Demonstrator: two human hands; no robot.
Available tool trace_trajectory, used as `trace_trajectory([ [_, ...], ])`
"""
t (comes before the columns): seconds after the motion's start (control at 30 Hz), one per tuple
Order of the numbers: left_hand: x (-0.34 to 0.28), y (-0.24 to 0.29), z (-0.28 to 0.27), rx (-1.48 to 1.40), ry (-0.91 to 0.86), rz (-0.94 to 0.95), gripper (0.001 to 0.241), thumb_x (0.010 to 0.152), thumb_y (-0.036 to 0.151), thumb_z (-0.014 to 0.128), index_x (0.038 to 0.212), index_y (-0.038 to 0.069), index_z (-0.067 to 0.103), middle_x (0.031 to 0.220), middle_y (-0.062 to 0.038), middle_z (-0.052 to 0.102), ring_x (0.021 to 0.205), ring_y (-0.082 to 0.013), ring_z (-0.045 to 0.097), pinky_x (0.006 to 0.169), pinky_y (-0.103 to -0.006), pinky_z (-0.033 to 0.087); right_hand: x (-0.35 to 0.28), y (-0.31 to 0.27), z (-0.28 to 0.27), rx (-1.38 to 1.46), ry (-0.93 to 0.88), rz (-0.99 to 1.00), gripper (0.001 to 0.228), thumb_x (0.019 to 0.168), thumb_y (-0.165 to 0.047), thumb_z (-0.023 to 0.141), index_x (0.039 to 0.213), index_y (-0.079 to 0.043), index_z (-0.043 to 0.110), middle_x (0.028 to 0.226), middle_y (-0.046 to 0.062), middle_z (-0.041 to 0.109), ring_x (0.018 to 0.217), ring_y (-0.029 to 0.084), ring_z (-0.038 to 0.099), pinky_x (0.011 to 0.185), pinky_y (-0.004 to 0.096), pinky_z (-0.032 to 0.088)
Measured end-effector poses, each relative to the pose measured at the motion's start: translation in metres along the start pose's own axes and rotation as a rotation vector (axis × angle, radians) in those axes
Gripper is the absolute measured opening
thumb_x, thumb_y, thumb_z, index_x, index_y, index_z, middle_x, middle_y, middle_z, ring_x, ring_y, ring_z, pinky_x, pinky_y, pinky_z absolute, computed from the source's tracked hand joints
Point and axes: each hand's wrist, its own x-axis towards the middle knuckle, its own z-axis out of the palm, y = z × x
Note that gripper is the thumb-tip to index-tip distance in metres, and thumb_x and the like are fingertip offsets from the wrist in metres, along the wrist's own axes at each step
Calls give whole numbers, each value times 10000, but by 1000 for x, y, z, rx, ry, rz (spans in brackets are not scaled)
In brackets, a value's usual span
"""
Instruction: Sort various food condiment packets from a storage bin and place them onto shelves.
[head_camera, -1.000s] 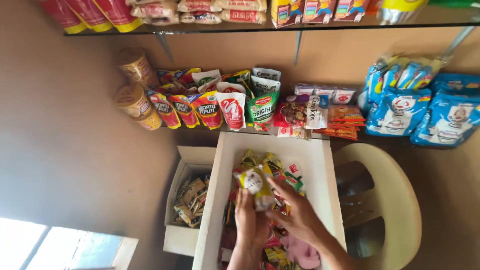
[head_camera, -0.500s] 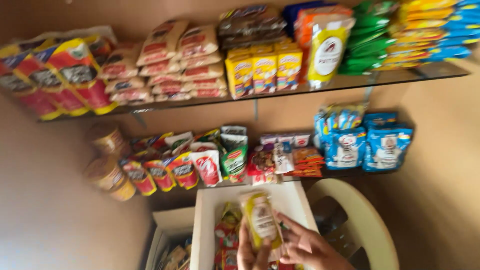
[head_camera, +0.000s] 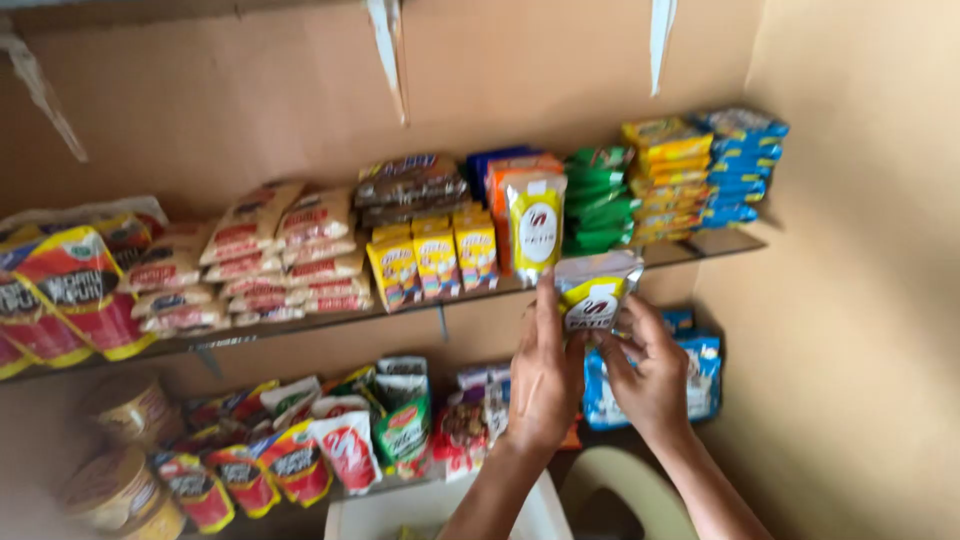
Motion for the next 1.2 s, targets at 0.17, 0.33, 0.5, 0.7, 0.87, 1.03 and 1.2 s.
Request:
trace_trajectory([
  [0.17,51,-17,42,121,38,137,805,945,27,626,1622,-17,191,1325,-295,582,1168,-474,591,953,-508,511,51,32,-14,-44,99,-93,534,932,72,649,1439,10,493,1236,158,712,1139,215,712,947,353,625],
  [0.33,79,-31,77,305,-67,-8,750,972,60,559,1618,-11,183,1253,-220,618,1146,-421,578,997,-501,481,90,81,-14,42,140,-230,529,975,63,624,1477,32,458,1275,184,692,1170,246,690,982,381,594],
  [0.5,65,-48,102,382,42,100,884,822,-1,572,1575,-150,134,1570,-356,324,1254,-520,495,1029,-504,452,110,86,-10,-117,148,-74,495,977,-69,637,1449,-4,504,1231,189,716,1094,251,737,876,374,619],
  [0.7,54,-64,111,591,-265,75,911,778,47,669,1554,-88,213,1640,-293,185,1395,-495,415,1115,-611,345,130,121,-14,-324,106,-93,484,907,-92,700,1370,0,593,1154,251,710,1027,372,734,820,427,599],
  [0.87,53,-63,109,632,-317,8,866,809,67,664,1560,-68,254,1669,-265,144,1424,-471,394,1119,-659,319,134,137,-13,-448,58,-262,535,867,-60,706,1374,42,574,1168,300,664,1046,479,648,887,507,534],
  [1.03,53,-66,109,664,-299,-29,832,817,67,653,1551,-64,283,1666,-268,132,1438,-458,371,1120,-696,290,130,132,-10,-471,34,-290,550,862,-64,711,1380,56,565,1154,305,643,1033,496,631,895,517,525],
  [1.2,52,-59,105,683,-346,-37,826,809,71,644,1546,-46,289,1672,-263,111,1480,-427,321,1143,-692,268,119,120,-14,-483,15,-288,478,885,-40,733,1341,44,616,1136,260,608,995,435,642,846,467,547],
])
